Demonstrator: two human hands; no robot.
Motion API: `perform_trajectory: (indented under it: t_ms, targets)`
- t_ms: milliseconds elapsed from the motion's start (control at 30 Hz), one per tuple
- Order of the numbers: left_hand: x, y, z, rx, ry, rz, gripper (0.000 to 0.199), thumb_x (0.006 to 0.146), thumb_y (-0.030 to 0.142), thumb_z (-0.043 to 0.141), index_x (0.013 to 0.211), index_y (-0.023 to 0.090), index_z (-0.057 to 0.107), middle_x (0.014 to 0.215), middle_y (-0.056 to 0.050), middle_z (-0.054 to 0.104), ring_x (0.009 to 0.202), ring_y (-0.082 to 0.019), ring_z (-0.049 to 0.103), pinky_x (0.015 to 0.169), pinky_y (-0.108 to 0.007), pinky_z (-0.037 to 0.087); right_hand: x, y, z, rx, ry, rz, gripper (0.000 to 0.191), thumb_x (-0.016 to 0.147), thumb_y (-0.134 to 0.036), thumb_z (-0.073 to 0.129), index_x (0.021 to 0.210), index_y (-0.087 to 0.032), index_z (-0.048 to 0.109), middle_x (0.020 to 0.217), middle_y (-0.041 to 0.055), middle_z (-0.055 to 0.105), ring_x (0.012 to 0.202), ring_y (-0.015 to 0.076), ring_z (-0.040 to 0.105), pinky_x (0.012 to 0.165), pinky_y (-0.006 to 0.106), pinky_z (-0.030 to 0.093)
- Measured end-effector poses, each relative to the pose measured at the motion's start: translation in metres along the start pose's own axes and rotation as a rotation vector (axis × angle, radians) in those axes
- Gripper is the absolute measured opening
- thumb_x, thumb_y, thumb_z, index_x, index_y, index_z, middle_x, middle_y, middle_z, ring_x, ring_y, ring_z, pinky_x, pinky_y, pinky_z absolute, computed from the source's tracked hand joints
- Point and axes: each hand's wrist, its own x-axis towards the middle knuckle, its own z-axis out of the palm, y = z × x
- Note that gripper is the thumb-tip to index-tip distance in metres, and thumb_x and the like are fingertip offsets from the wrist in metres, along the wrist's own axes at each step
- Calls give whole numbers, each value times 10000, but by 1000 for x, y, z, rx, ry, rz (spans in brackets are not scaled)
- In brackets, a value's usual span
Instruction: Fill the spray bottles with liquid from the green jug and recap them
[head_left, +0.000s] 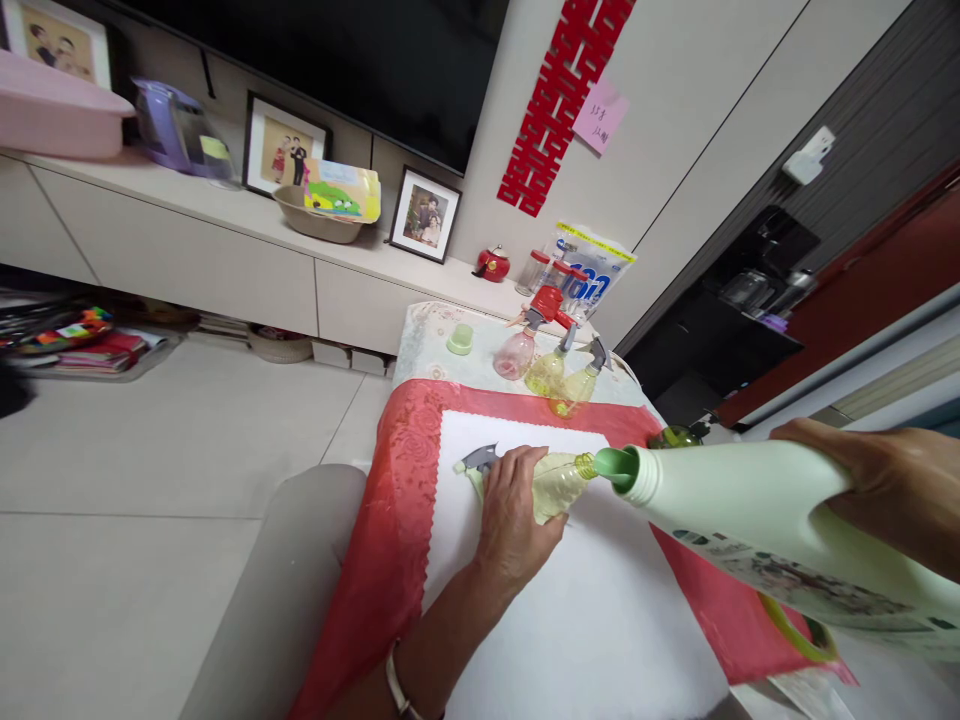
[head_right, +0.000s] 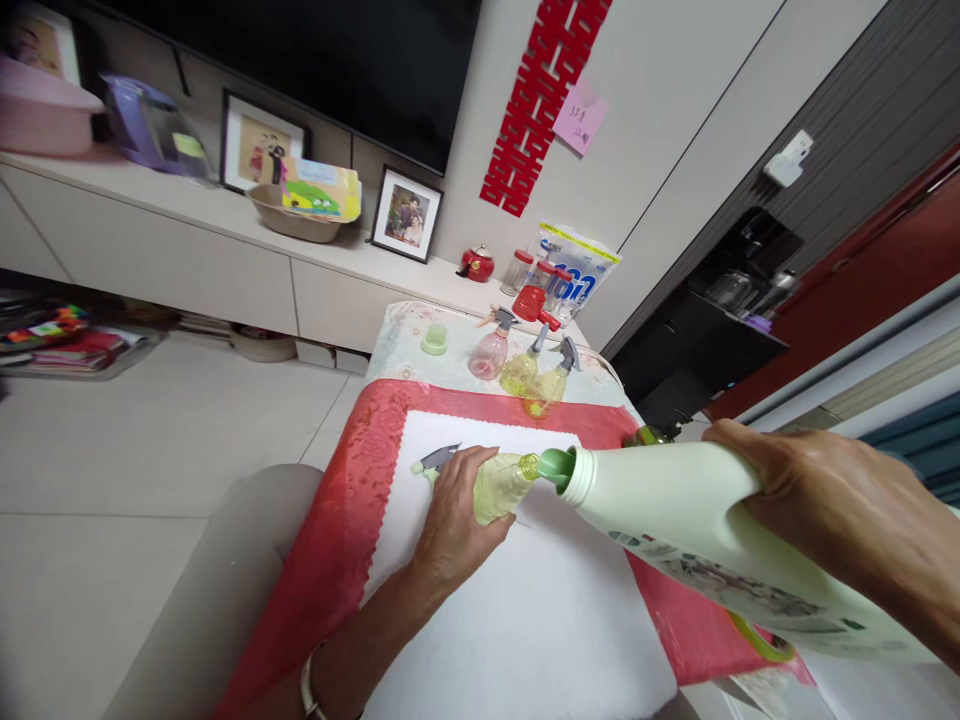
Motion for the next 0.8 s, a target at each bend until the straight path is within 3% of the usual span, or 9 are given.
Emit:
perform_trajectory:
  t_ms: [800]
  targets:
    - [-1, -1, 2, 4, 10, 12, 700, 628, 26, 675, 1270, 217, 471, 1230, -99, 584, 1190, -313, 543, 1035, -537, 441, 4, 4, 5, -52, 96, -14, 474, 563, -249, 557, 977, -446, 674, 669, -24, 669, 653, 299, 676, 468, 299, 354]
